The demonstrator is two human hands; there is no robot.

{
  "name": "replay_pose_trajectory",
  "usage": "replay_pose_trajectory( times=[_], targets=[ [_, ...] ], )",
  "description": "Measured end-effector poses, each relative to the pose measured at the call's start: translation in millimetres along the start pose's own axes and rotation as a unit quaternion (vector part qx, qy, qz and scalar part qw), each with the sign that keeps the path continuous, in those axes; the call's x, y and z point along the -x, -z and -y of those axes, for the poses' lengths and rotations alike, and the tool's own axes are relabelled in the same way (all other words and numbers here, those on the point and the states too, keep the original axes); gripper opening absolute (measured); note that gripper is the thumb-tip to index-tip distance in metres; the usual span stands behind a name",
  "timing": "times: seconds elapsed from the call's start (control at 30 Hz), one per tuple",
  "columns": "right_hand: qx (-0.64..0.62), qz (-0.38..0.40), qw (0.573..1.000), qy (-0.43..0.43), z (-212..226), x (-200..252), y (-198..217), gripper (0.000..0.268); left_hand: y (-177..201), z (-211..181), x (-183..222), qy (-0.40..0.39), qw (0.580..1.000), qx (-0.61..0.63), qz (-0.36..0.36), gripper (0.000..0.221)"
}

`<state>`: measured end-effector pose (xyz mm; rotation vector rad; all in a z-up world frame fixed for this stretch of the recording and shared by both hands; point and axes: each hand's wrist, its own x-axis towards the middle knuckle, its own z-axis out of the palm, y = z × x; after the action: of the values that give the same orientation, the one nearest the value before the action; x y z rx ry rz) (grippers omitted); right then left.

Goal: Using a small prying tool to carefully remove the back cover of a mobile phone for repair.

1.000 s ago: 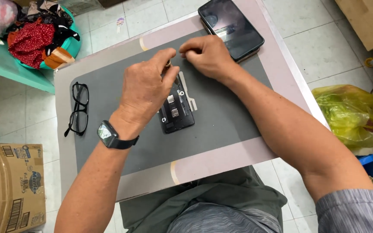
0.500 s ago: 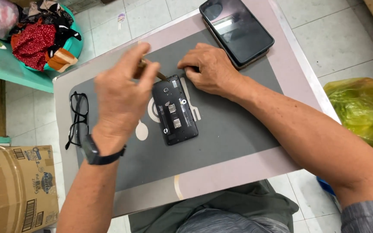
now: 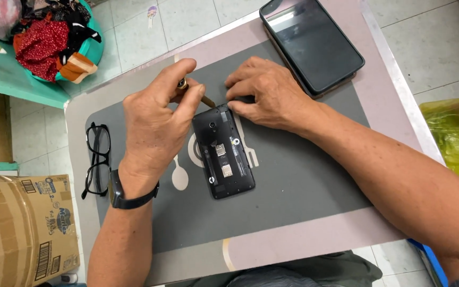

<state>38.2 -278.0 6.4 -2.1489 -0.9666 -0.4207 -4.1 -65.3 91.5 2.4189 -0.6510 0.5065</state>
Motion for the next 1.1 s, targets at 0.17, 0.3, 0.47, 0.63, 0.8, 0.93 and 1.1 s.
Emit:
replay_pose_trajectory(
  times=[0.17, 0.3, 0.47, 0.63, 0.8, 0.93, 1.1],
  targets=[
    [-0.001, 0.003, 1.0, -0.013, 0, 0, -1, 0.01, 2, 4, -2, -0.013, 1.0, -0.013, 0.002, 0.018],
    [-0.008, -0.009, 1.0, -0.001, 2, -1, 2, 0.01, 6, 5, -2, -0.001, 1.0, 0.003, 0.008, 0.016],
    [-0.01, -0.009, 1.0, -0.006, 3, -1, 3, 0.011, 8, 5, -2, 0.004, 0.999, 0.035, 0.02, 0.02],
    [-0.019, -0.009, 1.0, -0.012, 3, -1, 4, 0.013, 7, 6, -2, -0.006, 0.999, 0.037, 0.02, 0.018],
    [-0.021, -0.015, 1.0, -0.001, 2, -1, 3, 0.012, 5, 9, -2, 0.012, 0.999, 0.037, 0.022, 0.018],
    [-0.026, -0.016, 1.0, 0.004, 2, -2, 4, 0.012, 6, 7, -3, 0.007, 0.998, 0.054, 0.029, 0.019],
    [-0.026, -0.025, 0.999, 0.009, 3, -1, 4, 0.013, 10, 9, -2, 0.001, 0.998, 0.026, 0.062, 0.018]
  ],
)
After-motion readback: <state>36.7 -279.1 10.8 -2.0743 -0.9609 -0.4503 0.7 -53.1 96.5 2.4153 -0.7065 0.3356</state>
